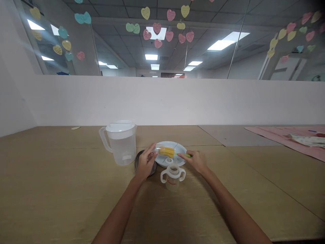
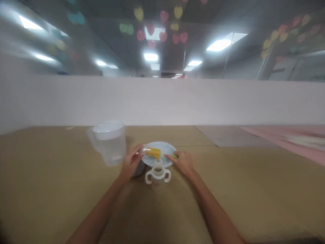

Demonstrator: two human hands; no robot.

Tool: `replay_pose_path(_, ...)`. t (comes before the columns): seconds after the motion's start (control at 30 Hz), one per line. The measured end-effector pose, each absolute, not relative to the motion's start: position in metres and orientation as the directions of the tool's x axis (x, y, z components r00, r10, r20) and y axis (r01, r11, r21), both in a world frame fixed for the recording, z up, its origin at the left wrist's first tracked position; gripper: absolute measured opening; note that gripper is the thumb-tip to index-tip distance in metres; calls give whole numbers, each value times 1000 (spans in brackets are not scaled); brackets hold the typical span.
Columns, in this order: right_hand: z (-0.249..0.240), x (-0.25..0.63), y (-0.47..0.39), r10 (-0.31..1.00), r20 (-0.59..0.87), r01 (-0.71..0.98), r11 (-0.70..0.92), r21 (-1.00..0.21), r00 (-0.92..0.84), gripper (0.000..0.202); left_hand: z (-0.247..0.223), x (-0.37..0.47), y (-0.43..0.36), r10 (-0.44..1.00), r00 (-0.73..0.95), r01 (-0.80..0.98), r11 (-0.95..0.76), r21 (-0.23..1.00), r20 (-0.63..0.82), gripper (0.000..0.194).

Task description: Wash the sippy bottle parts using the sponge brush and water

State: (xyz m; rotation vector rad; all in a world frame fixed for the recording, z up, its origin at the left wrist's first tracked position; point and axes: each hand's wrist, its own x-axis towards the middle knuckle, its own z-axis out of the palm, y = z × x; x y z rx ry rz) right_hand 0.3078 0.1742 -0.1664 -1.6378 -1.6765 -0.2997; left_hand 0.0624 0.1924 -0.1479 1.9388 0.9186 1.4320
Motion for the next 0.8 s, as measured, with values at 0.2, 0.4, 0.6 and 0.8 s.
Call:
replay_pose_path(0.2, -171, 300, 174, 682, 687, 887, 123, -445, 250, 68, -144, 65, 188, 784, 186, 215, -621, 754, 592, 48)
replay_pose_path(0.4, -175, 300, 176, 664, 717, 945, 49, -325, 212, 69, -147, 65, 187, 764, 180, 223, -646, 730, 620, 44)
replay_pose_path(0.6, -176, 311, 173, 485, 869, 986, 165, 20, -99, 61, -151, 65, 190, 744, 194, 187, -668, 720, 640, 43)
replay_pose_path(0.8, -174, 303, 164, 328, 942, 963, 267, -22, -70, 55, -152, 65, 192, 767, 183, 169, -641, 748, 616, 44)
